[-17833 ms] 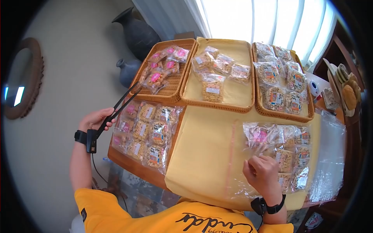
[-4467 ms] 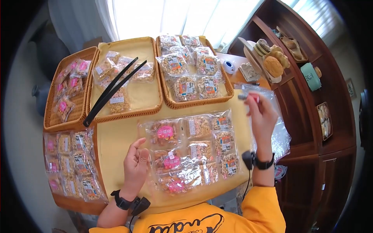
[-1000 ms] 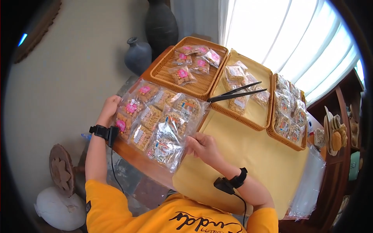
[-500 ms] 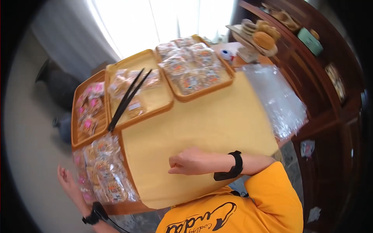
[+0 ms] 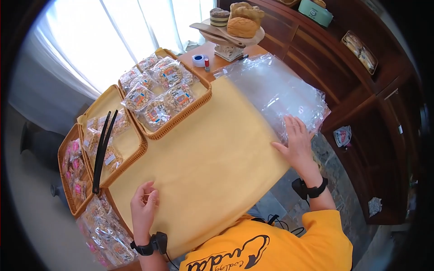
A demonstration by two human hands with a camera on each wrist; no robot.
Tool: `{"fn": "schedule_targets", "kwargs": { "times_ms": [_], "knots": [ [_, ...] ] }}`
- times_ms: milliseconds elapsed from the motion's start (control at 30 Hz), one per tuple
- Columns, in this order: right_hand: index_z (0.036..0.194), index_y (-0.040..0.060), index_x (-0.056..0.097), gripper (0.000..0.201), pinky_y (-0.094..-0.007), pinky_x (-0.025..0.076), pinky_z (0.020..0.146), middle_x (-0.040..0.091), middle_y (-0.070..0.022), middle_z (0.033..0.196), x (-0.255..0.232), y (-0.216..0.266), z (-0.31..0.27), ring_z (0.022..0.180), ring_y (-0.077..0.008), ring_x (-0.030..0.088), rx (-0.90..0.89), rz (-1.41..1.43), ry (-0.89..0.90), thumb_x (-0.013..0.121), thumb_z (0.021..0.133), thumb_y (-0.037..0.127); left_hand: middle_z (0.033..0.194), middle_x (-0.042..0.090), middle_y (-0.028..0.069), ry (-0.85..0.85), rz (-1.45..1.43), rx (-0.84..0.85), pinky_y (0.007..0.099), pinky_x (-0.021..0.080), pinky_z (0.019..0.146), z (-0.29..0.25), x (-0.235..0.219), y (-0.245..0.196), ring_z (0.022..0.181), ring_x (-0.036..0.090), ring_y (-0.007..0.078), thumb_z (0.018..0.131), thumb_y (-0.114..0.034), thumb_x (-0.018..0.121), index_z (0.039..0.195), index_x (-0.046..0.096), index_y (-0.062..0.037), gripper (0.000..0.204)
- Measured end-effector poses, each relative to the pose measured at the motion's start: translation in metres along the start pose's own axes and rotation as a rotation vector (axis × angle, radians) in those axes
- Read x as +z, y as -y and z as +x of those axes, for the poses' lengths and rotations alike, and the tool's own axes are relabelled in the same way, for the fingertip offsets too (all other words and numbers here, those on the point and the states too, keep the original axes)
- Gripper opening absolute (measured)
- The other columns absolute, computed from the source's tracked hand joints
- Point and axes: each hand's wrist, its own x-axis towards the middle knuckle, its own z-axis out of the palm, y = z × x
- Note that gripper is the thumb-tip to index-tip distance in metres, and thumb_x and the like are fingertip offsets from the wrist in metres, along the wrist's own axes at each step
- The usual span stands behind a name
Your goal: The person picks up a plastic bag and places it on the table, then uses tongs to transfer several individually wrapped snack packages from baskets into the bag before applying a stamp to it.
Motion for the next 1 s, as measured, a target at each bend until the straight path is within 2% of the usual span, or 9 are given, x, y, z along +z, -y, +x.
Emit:
{"fn": "schedule_targets", "kwargs": {
  "times_ms": [33, 167, 333, 433, 567, 633, 867, 967, 1000],
  "knots": [
    [0.127, 0.0017, 0.055, 0.063, -0.0433, 0.040, 0.100, 0.054, -0.0162, 0.132, 0.002, -0.011, -0.005, 0.125, -0.0330, 0.046, 0.053, -0.058, -0.021, 0.077, 0.074, 0.028, 0.087, 0.060, 0.0002, -0.004, -0.025, -0.035, 0.0195, 0.045, 0.055, 0.001, 0.003, 0.002, 0.066, 0.055, 0.0064, 0.095, -0.014, 0.059, 0.116, 0.061, -0.0006, 0.026],
    [0.121, 0.0022, 0.061, 0.052, -0.0431, 0.041, 0.099, 0.059, -0.0156, 0.128, 0.011, -0.030, -0.018, 0.122, -0.0325, 0.051, 0.076, -0.032, 0.090, 0.074, 0.078, 0.028, 0.080, 0.055, -0.0023, -0.049, -0.047, -0.076, 0.0178, 0.042, 0.052, 0.006, 0.007, 0.016, 0.061, 0.051, 0.0038, 0.095, -0.014, 0.060, 0.116, 0.061, -0.0012, 0.025],
    [0.096, 0.0064, 0.072, 0.024, -0.0407, 0.048, 0.085, 0.069, -0.0120, 0.105, 0.006, -0.018, -0.010, 0.098, -0.0309, 0.064, 0.152, 0.140, 0.001, 0.069, 0.082, 0.026, 0.077, 0.052, -0.0050, -0.121, -0.002, 0.016, 0.0173, 0.035, 0.048, 0.007, 0.011, 0.033, 0.058, 0.045, 0.0018, 0.094, -0.009, 0.060, 0.111, 0.062, -0.0031, 0.018],
    [0.094, 0.0076, 0.072, 0.021, -0.0406, 0.049, 0.080, 0.069, -0.0119, 0.098, 0.011, -0.025, -0.009, 0.093, -0.0306, 0.065, 0.121, 0.134, -0.009, 0.069, 0.082, 0.024, 0.077, 0.052, -0.0058, -0.121, -0.012, 0.034, 0.0178, 0.034, 0.048, 0.005, 0.011, 0.034, 0.059, 0.044, 0.0018, 0.094, -0.009, 0.059, 0.110, 0.063, -0.0032, 0.018],
    [0.090, 0.0073, 0.072, 0.016, -0.0401, 0.050, 0.074, 0.070, -0.0113, 0.087, 0.014, -0.031, -0.007, 0.084, -0.0306, 0.066, 0.274, 0.233, 0.054, 0.068, 0.083, 0.021, 0.077, 0.052, -0.0055, -0.128, 0.008, 0.067, 0.0186, 0.037, 0.054, 0.002, 0.011, 0.030, 0.063, 0.046, 0.0029, 0.093, -0.007, 0.060, 0.110, 0.063, -0.0023, 0.018],
    [0.087, 0.0062, 0.071, 0.014, -0.0392, 0.050, 0.067, 0.069, -0.0119, 0.078, 0.010, -0.026, 0.001, 0.073, -0.0299, 0.066, 0.458, 0.293, 0.075, 0.069, 0.082, 0.019, 0.078, 0.055, -0.0018, -0.131, 0.051, 0.105, 0.0209, 0.043, 0.061, 0.000, 0.011, 0.025, 0.068, 0.050, 0.0060, 0.090, -0.005, 0.062, 0.108, 0.063, 0.0008, 0.019],
    [0.081, 0.0059, 0.064, 0.015, -0.0353, 0.049, 0.061, 0.065, -0.0106, 0.067, -0.001, -0.004, 0.019, 0.064, -0.0238, 0.065, 0.388, 0.287, -0.052, 0.072, 0.080, 0.018, 0.077, 0.055, -0.0007, -0.158, 0.051, 0.118, 0.0213, 0.044, 0.062, -0.003, 0.013, 0.024, 0.068, 0.051, 0.0070, 0.089, -0.004, 0.063, 0.105, 0.065, 0.0006, 0.017],
    [0.079, 0.0043, 0.061, 0.018, -0.0313, 0.048, 0.059, 0.065, -0.0053, 0.065, -0.013, 0.024, 0.030, 0.062, -0.0170, 0.064, 0.430, 0.366, 0.045, 0.070, 0.085, 0.019, 0.076, 0.055, 0.0010, -0.179, 0.070, 0.142, 0.0223, 0.044, 0.062, -0.004, 0.014, 0.025, 0.067, 0.052, 0.0080, 0.088, -0.004, 0.063, 0.104, 0.065, 0.0010, 0.016],
    [0.083, 0.0031, 0.062, 0.019, -0.0294, 0.049, 0.062, 0.066, -0.0045, 0.072, -0.011, 0.031, 0.031, 0.067, -0.0142, 0.064, 0.428, 0.600, 0.171, 0.069, 0.087, 0.020, 0.076, 0.056, 0.0018, -0.180, 0.095, 0.145, 0.0227, 0.045, 0.062, -0.004, 0.014, 0.025, 0.067, 0.052, 0.0085, 0.088, -0.004, 0.064, 0.103, 0.065, 0.0011, 0.016]
  ]
}}
